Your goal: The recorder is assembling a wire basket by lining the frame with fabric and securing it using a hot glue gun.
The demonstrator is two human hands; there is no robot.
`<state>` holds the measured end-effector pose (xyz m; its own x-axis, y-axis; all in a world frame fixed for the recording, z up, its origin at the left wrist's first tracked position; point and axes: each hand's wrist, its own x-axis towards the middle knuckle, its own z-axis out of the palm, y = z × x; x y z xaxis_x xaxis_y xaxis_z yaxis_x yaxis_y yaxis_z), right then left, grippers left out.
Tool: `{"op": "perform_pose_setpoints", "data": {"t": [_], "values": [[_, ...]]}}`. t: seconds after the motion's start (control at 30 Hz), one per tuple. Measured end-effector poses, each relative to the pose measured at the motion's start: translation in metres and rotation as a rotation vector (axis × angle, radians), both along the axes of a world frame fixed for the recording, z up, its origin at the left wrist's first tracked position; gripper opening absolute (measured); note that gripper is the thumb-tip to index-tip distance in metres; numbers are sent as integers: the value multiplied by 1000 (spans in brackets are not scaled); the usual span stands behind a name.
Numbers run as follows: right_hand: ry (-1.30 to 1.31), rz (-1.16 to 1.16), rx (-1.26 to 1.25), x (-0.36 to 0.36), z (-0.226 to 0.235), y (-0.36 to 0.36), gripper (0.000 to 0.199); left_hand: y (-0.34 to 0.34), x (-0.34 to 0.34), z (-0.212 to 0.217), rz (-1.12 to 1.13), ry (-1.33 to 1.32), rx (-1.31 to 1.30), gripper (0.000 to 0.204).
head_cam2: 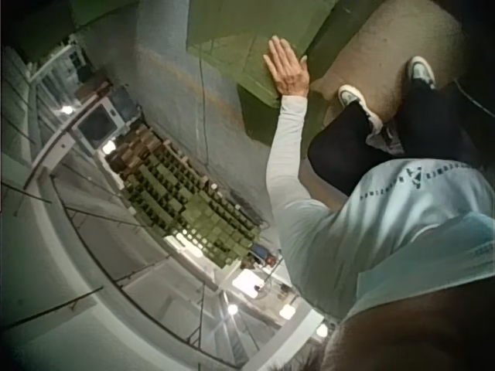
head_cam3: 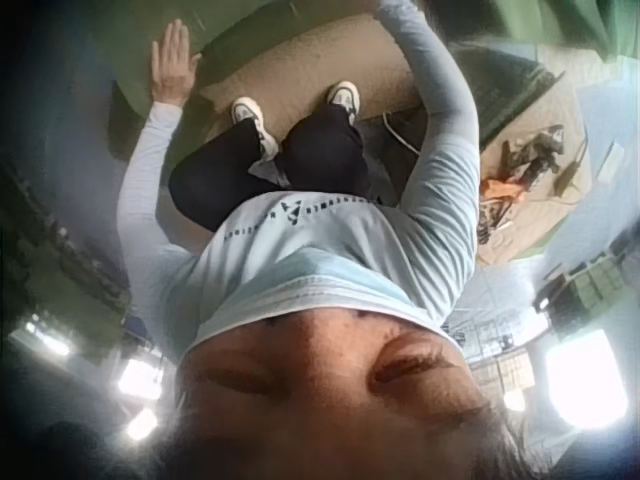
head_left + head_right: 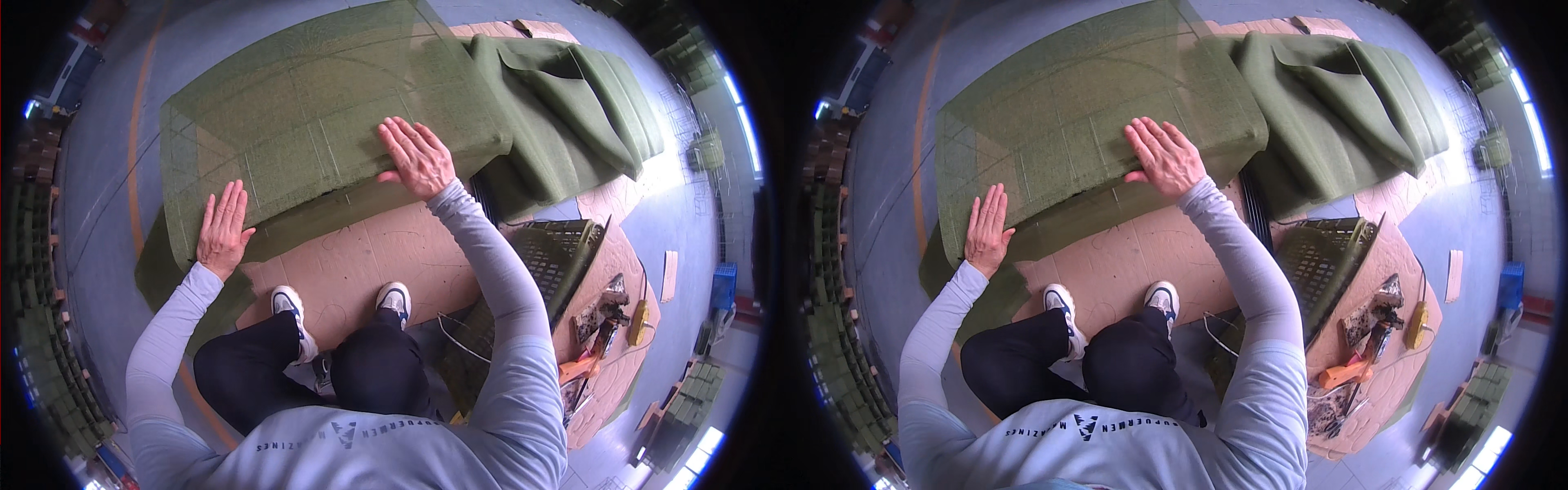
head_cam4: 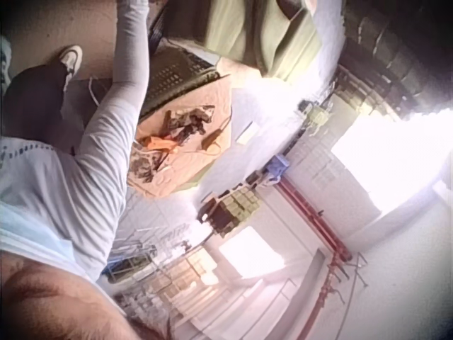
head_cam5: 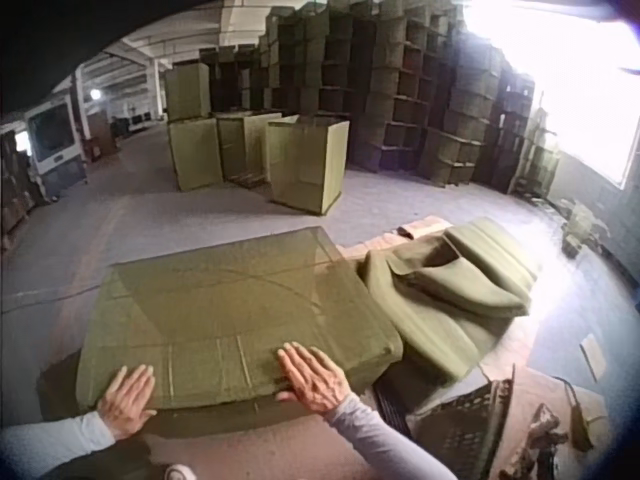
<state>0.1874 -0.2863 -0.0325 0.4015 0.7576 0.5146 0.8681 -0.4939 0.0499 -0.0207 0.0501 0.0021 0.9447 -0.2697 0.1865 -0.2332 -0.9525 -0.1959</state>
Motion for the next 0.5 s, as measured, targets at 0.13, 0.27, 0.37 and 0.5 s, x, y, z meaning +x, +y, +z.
{"op": "perform_pose_setpoints", "data": {"t": [0.13,0.27,0.37,0.5], "values": [[-67,-68,96,-7,-6,6,74,-3,-3,-3,24,-40,40,72],[-55,-151,173,-18,-11,11,75,-6,-6,-5,54,-85,16,77],[50,-229,64,-23,0,9,76,-6,-3,-5,64,-97,13,76],[67,-5,-97,-31,13,33,81,-6,-6,-8,62,-105,-8,72]]}}
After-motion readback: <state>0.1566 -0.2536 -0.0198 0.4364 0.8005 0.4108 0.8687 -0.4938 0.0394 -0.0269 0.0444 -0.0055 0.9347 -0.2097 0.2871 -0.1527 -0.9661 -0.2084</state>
